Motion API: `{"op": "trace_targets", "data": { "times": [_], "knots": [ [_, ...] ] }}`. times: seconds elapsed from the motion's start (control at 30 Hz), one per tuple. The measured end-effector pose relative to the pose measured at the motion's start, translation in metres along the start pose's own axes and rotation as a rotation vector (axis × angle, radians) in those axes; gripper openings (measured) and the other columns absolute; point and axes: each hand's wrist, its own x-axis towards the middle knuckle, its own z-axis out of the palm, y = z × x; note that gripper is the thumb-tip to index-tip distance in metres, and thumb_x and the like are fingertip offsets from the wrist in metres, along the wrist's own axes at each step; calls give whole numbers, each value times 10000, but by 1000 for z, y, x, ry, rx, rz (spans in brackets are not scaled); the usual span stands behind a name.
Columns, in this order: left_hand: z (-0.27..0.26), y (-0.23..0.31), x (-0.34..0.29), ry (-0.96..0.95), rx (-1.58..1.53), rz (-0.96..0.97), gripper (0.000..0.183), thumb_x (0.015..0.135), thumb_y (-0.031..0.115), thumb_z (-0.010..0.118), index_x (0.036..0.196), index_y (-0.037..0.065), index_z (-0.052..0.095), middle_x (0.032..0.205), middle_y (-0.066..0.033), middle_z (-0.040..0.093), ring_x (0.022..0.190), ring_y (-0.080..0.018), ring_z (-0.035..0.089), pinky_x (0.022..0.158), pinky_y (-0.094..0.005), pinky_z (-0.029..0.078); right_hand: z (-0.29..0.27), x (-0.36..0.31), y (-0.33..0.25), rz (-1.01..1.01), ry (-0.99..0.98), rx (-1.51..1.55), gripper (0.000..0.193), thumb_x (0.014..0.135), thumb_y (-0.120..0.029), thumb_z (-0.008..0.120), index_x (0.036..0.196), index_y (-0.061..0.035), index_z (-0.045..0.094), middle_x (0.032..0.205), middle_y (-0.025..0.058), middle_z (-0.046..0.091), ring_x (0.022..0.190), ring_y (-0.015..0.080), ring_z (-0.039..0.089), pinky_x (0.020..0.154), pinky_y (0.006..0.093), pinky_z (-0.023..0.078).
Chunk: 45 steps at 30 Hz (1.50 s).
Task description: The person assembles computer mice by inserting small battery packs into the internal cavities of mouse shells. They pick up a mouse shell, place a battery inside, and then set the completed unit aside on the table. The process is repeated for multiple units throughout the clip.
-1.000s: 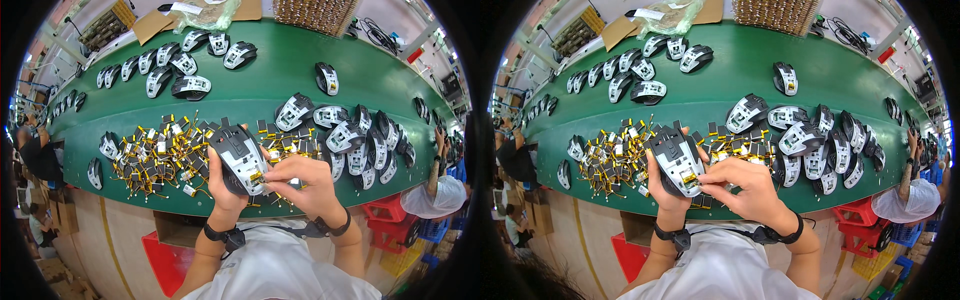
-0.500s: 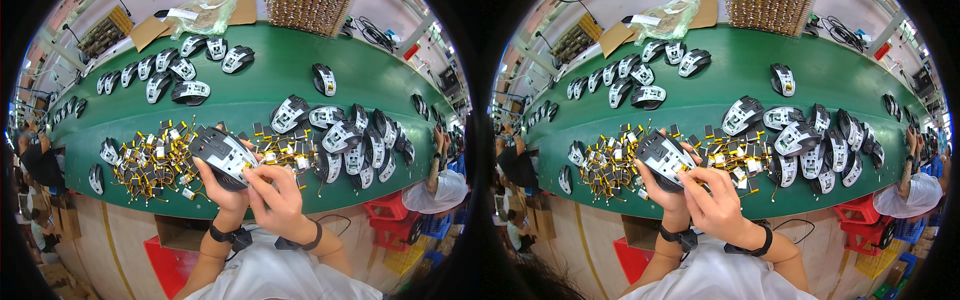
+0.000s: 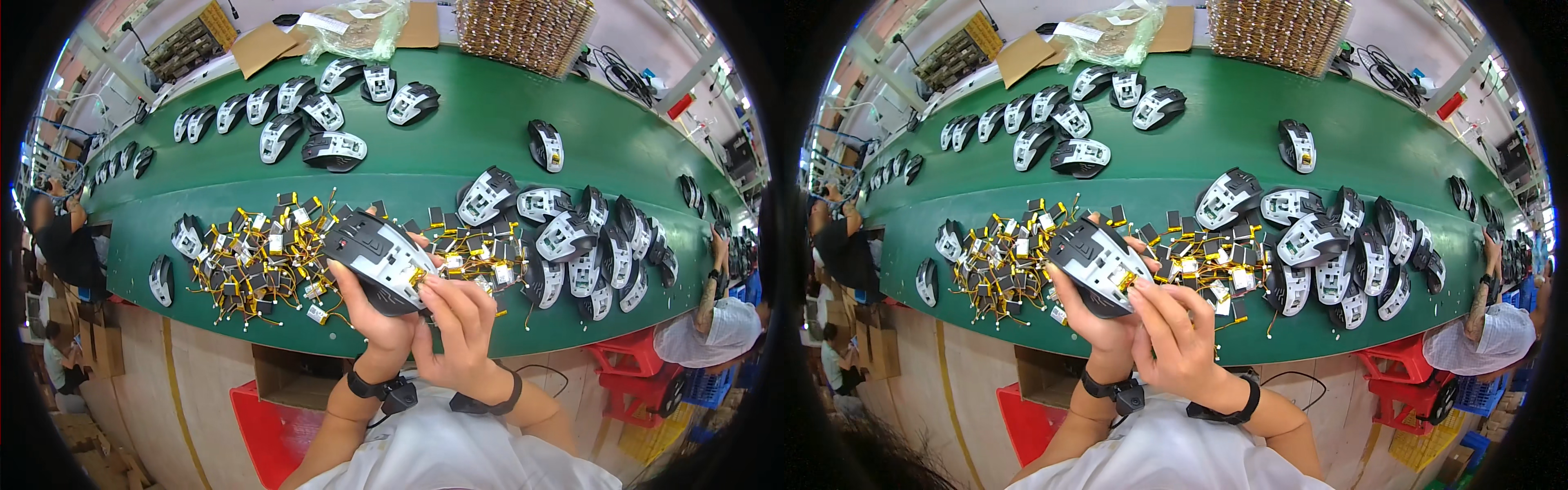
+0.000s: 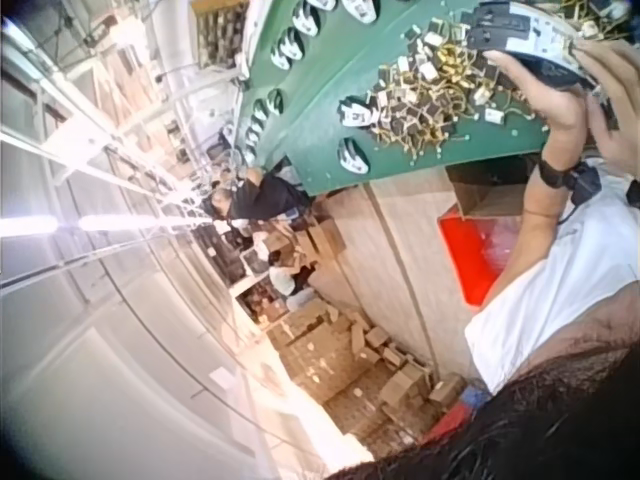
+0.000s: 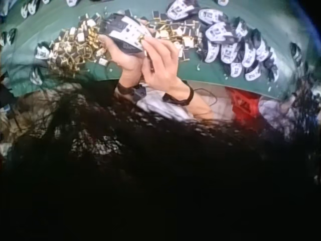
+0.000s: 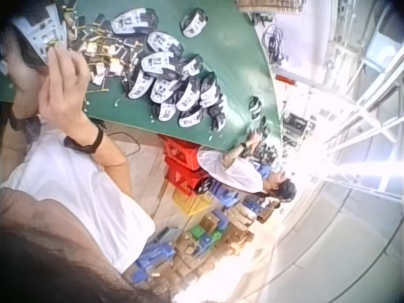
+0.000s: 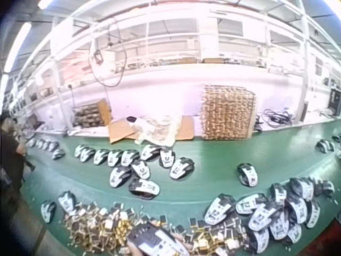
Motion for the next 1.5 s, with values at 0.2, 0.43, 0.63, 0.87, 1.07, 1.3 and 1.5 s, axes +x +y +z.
{"op": "trace_targets", "data": {
  "times": [0.2,0.43,0.63,0.87,1.07,1.3,1.5],
  "knots": [
    [-4,8,-4,-1,-2,-13,765,973,684,229,1413,76,378,1063,-183,612,851,-288,647,772,-399,550,5,3,7,3,1,33,444,663,65,619,1080,-76,680,1187,98,604,1010,303,534,863,398,454],
    [14,14,3,135,-44,-109,679,1007,585,287,1376,40,454,1016,-207,640,869,-258,650,722,-358,555,-7,25,26,35,-115,158,396,630,69,609,971,-106,713,1135,104,588,1021,306,545,858,406,458],
    [-5,33,9,65,-130,-239,709,1005,592,260,1372,21,464,1012,-226,644,854,-276,654,701,-358,556,-8,27,13,26,-261,295,468,663,67,625,1086,-108,718,1260,138,551,1068,327,539,857,405,484],
    [-5,43,7,23,-44,-268,736,1003,599,247,1388,0,435,983,-229,650,821,-276,657,716,-360,546,-6,15,8,-189,-172,75,561,626,50,643,1157,-121,697,1273,95,590,1050,313,549,849,389,511],
    [1,40,3,42,37,-257,745,1007,597,237,1383,-13,444,1009,-212,653,876,-265,653,783,-362,534,-1,20,8,-142,-109,174,404,633,67,635,1005,-80,688,1204,119,582,1045,308,564,871,418,501],
    [-16,55,8,-260,-48,-350,697,1018,594,217,1379,46,452,1125,-177,643,982,-269,666,862,-397,547,-28,52,0,512,-210,808,225,791,37,616,993,-43,673,1206,161,553,1090,270,590,901,374,506],
    [4,64,8,5,63,-276,680,1024,554,245,1389,15,439,1083,-209,650,950,-261,669,812,-381,564,-22,60,-2,148,-261,563,339,727,23,741,1052,-59,697,1227,153,551,927,206,649,747,303,553]
  ]
}}
